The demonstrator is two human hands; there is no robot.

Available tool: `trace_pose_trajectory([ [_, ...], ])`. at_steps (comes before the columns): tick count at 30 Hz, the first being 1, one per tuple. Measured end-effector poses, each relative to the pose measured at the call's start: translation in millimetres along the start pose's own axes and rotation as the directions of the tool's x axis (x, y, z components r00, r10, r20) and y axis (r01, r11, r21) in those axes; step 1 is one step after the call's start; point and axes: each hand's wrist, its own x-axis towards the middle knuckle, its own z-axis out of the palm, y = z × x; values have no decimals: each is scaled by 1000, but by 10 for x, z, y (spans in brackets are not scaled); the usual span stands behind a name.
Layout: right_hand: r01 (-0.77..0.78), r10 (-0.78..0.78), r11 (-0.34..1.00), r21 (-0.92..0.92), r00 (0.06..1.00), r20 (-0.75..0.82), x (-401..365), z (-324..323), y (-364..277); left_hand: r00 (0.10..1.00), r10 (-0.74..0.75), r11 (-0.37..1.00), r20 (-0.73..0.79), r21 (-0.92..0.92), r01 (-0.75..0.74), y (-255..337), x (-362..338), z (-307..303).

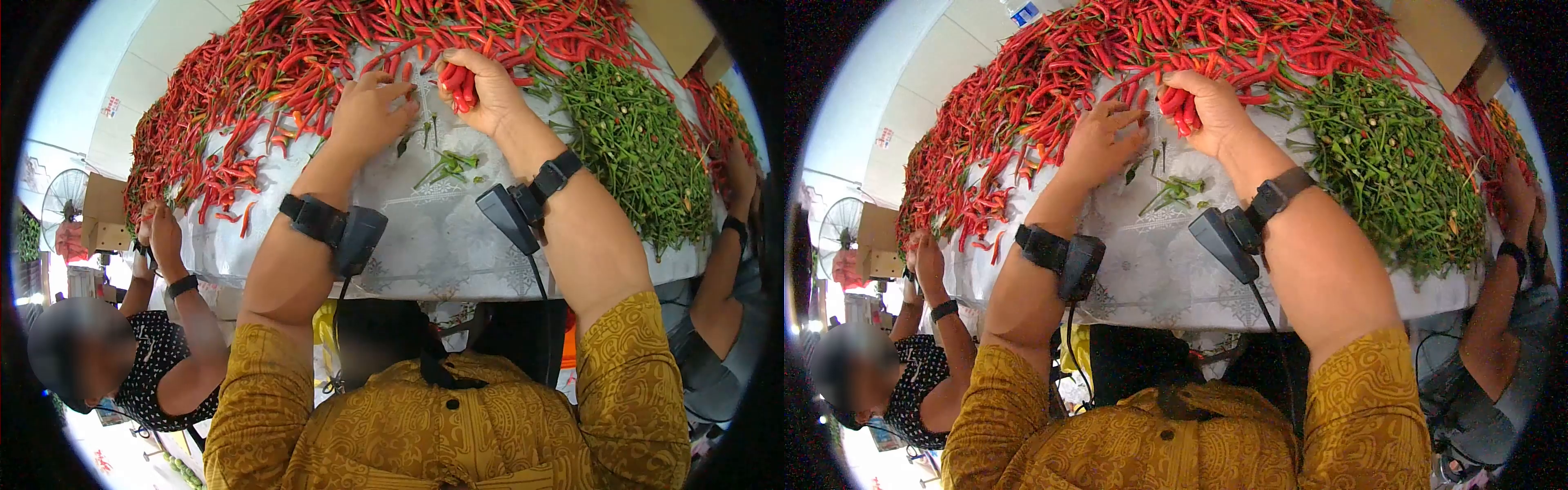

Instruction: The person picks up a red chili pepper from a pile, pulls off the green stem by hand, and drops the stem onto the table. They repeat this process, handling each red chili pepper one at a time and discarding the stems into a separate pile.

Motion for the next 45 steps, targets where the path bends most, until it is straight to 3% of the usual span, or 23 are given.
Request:
trace_pose_trajectory([
  [2, 0, 0, 1000, -18, 1000, -15, -12, 11, 2, 1000, 10, 978, 26, 210, -15, 95, -33, -19],
  [6, -1, 0, 998, -67, 1000, -16, -36, 47, -4, 995, -23, 991, 101, 131, 10, 101, 3, -98],
  [9, 14, -18, 995, -94, 999, -39, -40, 53, -2, 976, -143, 979, 163, 171, 115, 122, 8, -124],
  [11, 20, -20, 990, -139, 1000, 3, -2, 2, 6, 958, -225, 974, 178, 46, 221, 117, 6, -120],
  [17, 91, -90, 984, -154, 996, 14, -30, 42, 22, 930, -309, 951, 200, 37, 308, 190, 3, -209],
  [21, 111, -110, 975, -192, 994, 19, -33, 71, 30, 950, -276, 961, 143, 72, 269, 215, 16, -225],
  [23, 96, -86, 926, -366, 995, 44, -35, 75, 34, 968, -244, 968, 59, -39, 246, 194, 22, -206],
  [24, 97, -87, 926, -366, 995, 44, -49, 100, 40, 968, -243, 969, 59, -39, 245, 204, 26, -203],
  [26, 163, -128, 868, -469, 986, 107, -82, 154, 73, 980, -139, 980, -139, -160, 117, 225, 37, -193],
  [27, 164, -128, 868, -469, 986, 108, -85, 163, 83, 981, -139, 980, -139, -159, 116, 229, 38, -181],
  [29, 231, -158, 767, -598, 972, 172, -86, 182, 101, 972, -117, 901, -204, -433, 18, 228, 39, -162],
  [30, 230, -158, 767, -599, 972, 172, -85, 183, 103, 972, -117, 901, -204, -433, 18, 253, 42, -161],
  [32, 220, -181, 634, -741, 974, 134, -80, 185, 107, 964, -172, 679, -202, -733, -32, 304, 45, -160],
  [36, 318, -316, 624, -714, 938, 141, -45, 124, 97, 924, -257, 685, -282, -728, -31, 126, 92, -104],
  [37, 284, -277, 765, -578, 955, 103, -52, 120, 71, 958, -103, 906, -268, -423, -21, 4, 80, -77],
  [38, 239, -230, 876, -420, 970, 72, -60, 114, 41, 980, 36, 997, -194, -60, -49, -103, 64, -35],
  [39, 176, -170, 913, -369, 984, 49, -56, 87, 12, 992, -116, 992, 49, 52, 113, -113, 62, -27],
  [40, 175, -168, 913, -369, 984, 50, -49, 69, 10, 992, -117, 992, 49, 52, 115, -106, 35, -4],
  [42, 209, -195, 921, -330, 978, 75, -41, 62, 22, 991, -90, 944, 97, 325, 54, -23, -29, 46],
  [43, 208, -194, 921, -329, 978, 77, -41, 70, 28, 999, -22, 926, 36, 378, 7, 12, -27, 34],
  [45, 218, -212, 917, -335, 976, 54, -44, 84, 40, 994, -85, 923, 67, 381, 53, 81, -8, -31],
])
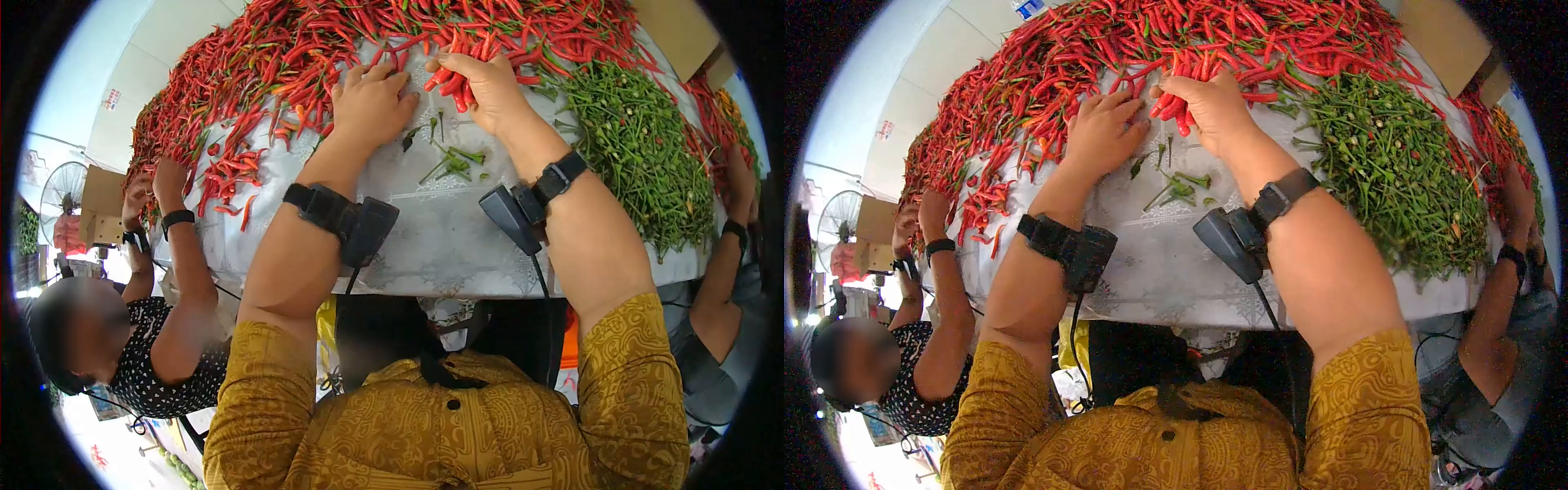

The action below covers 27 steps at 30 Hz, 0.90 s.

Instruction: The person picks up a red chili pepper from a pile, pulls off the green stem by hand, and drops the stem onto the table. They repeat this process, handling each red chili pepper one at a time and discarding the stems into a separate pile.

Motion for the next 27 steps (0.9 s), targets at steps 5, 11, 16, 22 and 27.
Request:
trace_pose_trajectory([
  [5, -18, 18, 1000, -11, 1000, -7, 2, -14, -13, 999, -25, 1000, 27, 0, 25, -12, 2, -64],
  [11, -28, 25, 995, -92, 999, -38, 14, -32, 10, 990, -134, 984, -44, -123, 128, -18, 33, -141],
  [16, 99, -126, 864, -493, 992, -21, 12, 57, 89, 966, 8, 921, -259, -373, -108, 95, 51, -290],
  [22, 107, -61, 752, -651, 994, 93, 11, 78, 53, 951, -61, 786, -304, -601, -142, 133, 26, -250],
  [27, 29, -16, 968, -251, 998, 53, -29, 47, 15, 949, -184, 594, -254, -798, -98, 104, 67, -149],
])
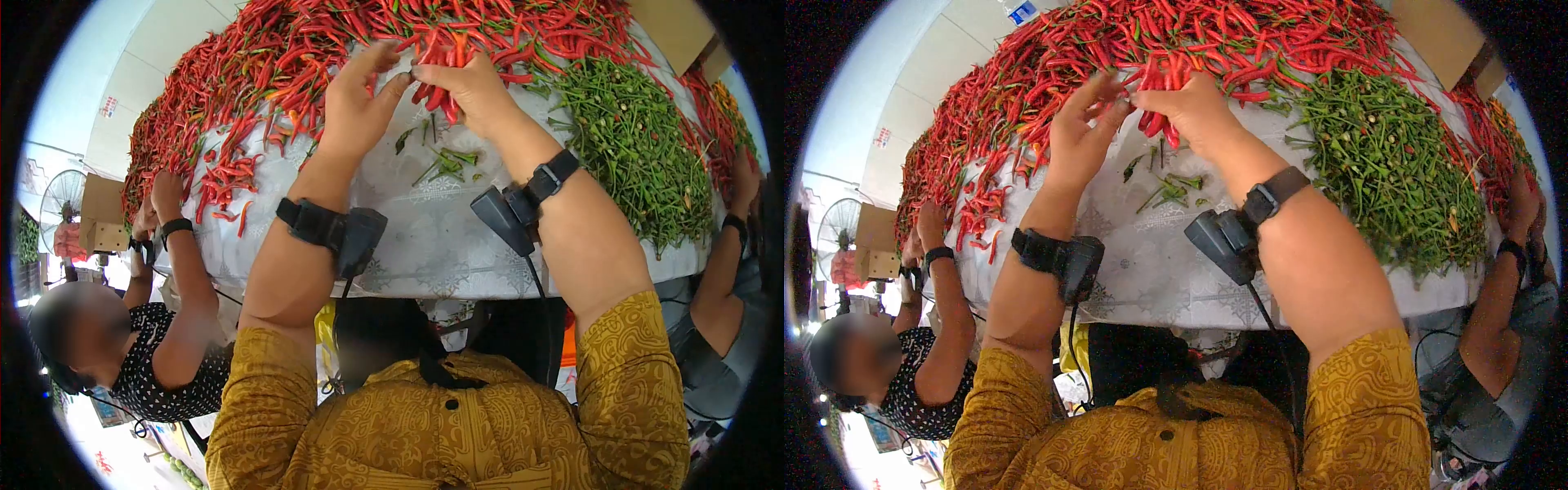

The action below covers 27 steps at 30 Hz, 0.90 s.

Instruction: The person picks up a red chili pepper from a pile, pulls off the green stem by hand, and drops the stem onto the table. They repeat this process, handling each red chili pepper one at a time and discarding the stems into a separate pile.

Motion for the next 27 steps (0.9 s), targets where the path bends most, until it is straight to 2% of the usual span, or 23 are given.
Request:
trace_pose_trajectory([
  [1, -39, 37, 986, 159, 999, 16, -5, -12, -10, 998, 13, 991, 63, 133, -21, -41, -10, -21],
  [2, -41, 39, 986, 159, 999, 18, -5, -18, -17, 998, 11, 991, 62, 133, -19, -80, -28, -34],
  [4, -50, 51, 971, 233, 999, 2, -6, -15, -50, 966, -174, 974, 189, 181, 140, -85, -43, -52],
  [5, -50, 51, 971, 232, 999, 2, -10, -9, -62, 966, -174, 974, 189, 181, 140, -86, -51, -52],
  [7, -58, 63, 976, 212, 998, -20, -24, 7, -83, 933, -214, 969, 291, 186, 164, -68, -65, -39],
  [8, -58, 64, 975, 212, 998, -20, -25, 7, -84, 932, -214, 969, 291, 186, 165, -60, -66, -30],
  [10, -75, 78, 976, 205, 997, -8, -26, 8, -87, 915, -308, 948, 259, 167, 271, -50, -63, -19],
  [17, -57, 60, 974, 220, 998, -5, 7, -2, -38, 925, -227, 962, 303, 219, 164, 33, -59, -58],
  [19, -54, 62, 965, 256, 998, -23, 18, -3, -25, 907, -206, 970, 368, 196, 140, 65, -56, -86],
  [27, -165, 153, 944, 284, 986, 67, -10, -50, -89, 915, -157, 987, 372, 74, 140, 18, -58, -107],
])
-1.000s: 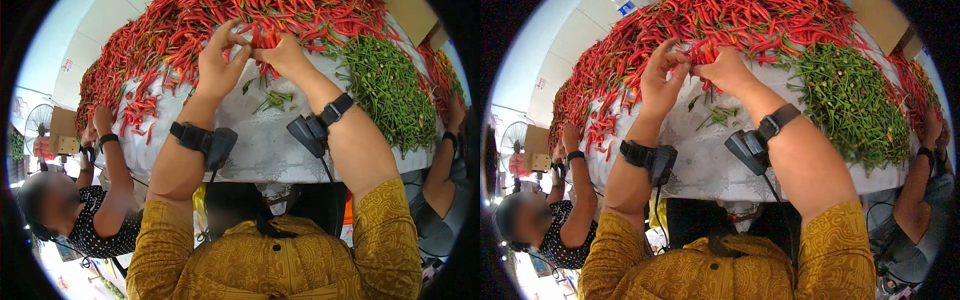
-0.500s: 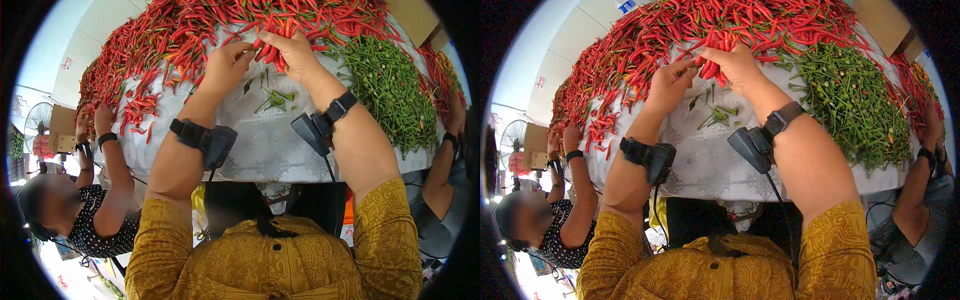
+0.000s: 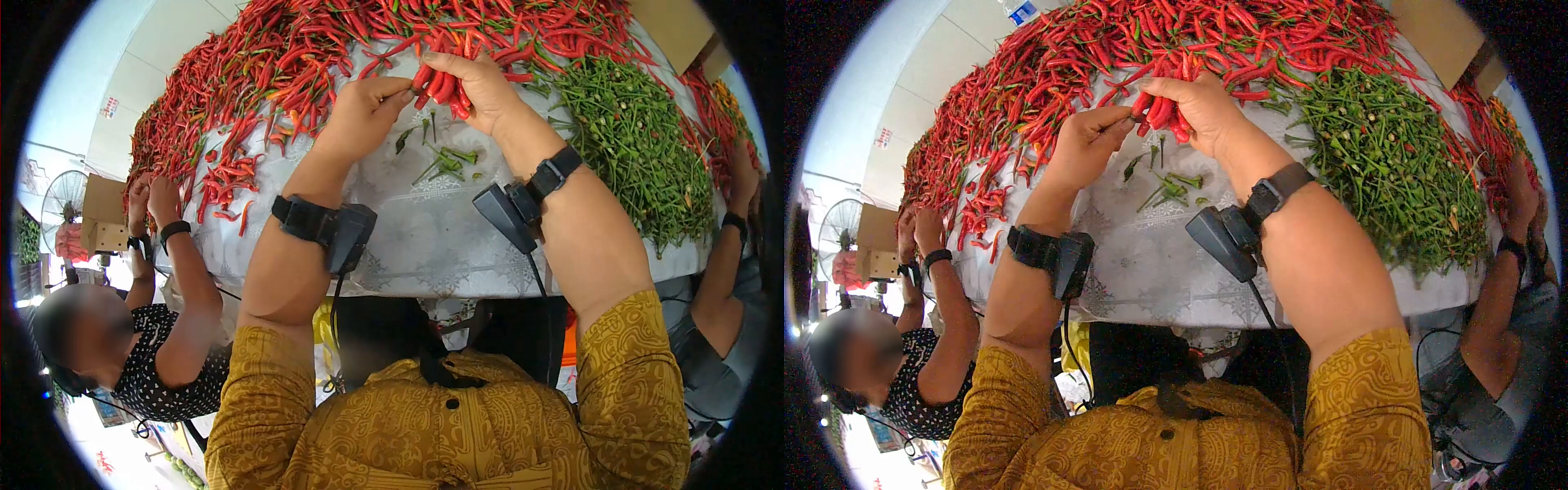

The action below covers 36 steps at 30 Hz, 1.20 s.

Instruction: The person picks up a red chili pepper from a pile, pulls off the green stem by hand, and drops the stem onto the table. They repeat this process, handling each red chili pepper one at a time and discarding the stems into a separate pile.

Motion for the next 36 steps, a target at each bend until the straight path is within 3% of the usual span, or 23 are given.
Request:
trace_pose_trajectory([
  [14, -72, 59, 981, 181, 995, 77, 35, -68, -11, 996, 79, 989, 49, -127, -72, 106, -36, -90],
  [17, -83, 80, 974, 210, 997, 22, 39, -88, -22, 995, 27, 982, 100, -187, -8, 134, -55, -78],
  [19, -95, 106, 969, 227, 994, -40, 29, -58, -28, 984, 82, 958, 156, -285, -35, 102, -59, -72],
  [23, -67, 68, 964, 259, 998, 3, 55, -108, -1, 987, 57, 918, 150, -397, 7, 152, -55, -200],
  [25, -33, 40, 953, 302, 999, -15, 59, -101, -1, 959, -175, 983, -223, -85, 160, 82, -7, -149],
  [26, -34, 40, 953, 301, 999, -14, 59, -101, -2, 941, -187, 980, -281, 13, 198, -46, 10, -155],
  [30, -20, 28, 957, 291, 999, -22, 55, -98, -1, 918, -180, 957, -353, 154, 247, -144, 40, -161],
  [32, -9, 18, 957, 290, 999, -26, 52, -88, 1, 925, -283, 788, -255, 488, 376, -158, 45, -178],
  [36, -26, 21, 968, 248, 1000, 24, 68, -121, 9, 936, -250, 650, -246, 674, 351, -133, 47, -170],
])
